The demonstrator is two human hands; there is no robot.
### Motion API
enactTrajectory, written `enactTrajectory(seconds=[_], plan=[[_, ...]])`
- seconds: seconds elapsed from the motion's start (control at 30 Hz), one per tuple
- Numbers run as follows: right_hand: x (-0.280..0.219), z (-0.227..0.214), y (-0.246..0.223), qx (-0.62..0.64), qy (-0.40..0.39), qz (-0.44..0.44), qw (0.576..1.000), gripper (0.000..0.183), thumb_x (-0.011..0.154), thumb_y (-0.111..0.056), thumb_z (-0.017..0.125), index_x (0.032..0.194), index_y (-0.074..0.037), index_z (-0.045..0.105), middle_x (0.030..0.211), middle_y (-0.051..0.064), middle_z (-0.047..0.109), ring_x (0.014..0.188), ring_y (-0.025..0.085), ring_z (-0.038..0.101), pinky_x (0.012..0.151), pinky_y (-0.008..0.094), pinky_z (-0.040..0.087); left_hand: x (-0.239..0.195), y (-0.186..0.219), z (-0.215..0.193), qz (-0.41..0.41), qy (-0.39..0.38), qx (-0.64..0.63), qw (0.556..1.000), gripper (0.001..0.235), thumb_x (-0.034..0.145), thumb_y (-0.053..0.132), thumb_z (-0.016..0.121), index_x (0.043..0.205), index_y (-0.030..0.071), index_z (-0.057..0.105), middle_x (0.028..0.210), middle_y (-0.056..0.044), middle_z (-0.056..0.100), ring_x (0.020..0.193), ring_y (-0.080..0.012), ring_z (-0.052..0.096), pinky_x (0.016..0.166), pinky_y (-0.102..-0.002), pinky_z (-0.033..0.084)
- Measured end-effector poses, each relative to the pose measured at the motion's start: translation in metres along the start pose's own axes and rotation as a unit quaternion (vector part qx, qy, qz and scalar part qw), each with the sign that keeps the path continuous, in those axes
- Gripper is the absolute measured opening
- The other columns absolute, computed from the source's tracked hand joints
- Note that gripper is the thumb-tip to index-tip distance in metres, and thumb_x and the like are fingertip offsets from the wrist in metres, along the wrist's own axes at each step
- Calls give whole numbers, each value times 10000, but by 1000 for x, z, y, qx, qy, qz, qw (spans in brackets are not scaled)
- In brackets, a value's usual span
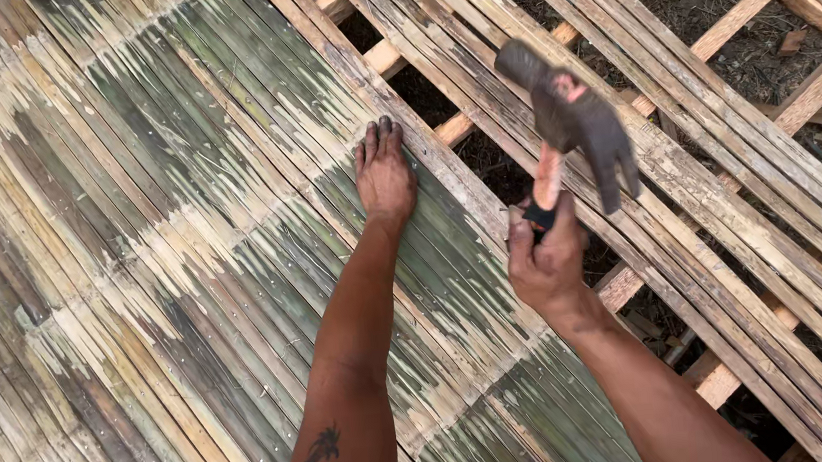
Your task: The person sits on a bamboo floor and uses a hammer to drive nails into a wooden lattice structure. They repeatedly pick up nails from a plastic bag and hammer them into the wood.
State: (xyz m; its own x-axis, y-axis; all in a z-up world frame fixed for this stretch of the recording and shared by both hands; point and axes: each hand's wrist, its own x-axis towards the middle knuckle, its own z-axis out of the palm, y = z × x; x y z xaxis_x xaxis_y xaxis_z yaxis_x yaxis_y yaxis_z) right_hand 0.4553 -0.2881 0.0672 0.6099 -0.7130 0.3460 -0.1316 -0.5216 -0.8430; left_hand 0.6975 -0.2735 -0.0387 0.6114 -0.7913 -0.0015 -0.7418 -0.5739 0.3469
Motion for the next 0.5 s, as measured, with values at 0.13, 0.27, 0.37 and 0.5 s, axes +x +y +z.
enactTrajectory(seconds=[0.13,0.27,0.37,0.5], plan=[[20,14,12,-255,-295,308,868,224,1096,-162,464,1221,24,466,631,91,538,483,159,491,386,317,392,-6,-3,-9,-3,-36,14,999,704,902,95,590,1565,142,360,1674,-23,265,1565,-219,142,1281,-424,99],[7,1,11,-64,-37,7,997,248,1069,-165,470,1181,55,498,705,73,590,481,120,586,391,260,438,-6,-1,-7,-14,-45,20,999,633,958,127,542,1564,170,362,1674,2,259,1565,-208,140,1276,-430,89],[0,7,22,-55,-24,-15,998,259,1101,-181,454,1214,51,475,675,125,577,494,155,548,412,298,445,-2,-6,5,-5,-21,27,999,598,983,124,526,1565,173,395,1678,6,282,1574,-210,174,1282,-431,113],[16,20,43,-227,-201,266,915,224,1038,-172,559,1153,17,531,635,113,597,475,184,545,440,374,423,-2,-10,10,12,28,32,999,608,929,119,542,1522,184,426,1628,-17,350,1520,-230,262,1249,-456,191]])
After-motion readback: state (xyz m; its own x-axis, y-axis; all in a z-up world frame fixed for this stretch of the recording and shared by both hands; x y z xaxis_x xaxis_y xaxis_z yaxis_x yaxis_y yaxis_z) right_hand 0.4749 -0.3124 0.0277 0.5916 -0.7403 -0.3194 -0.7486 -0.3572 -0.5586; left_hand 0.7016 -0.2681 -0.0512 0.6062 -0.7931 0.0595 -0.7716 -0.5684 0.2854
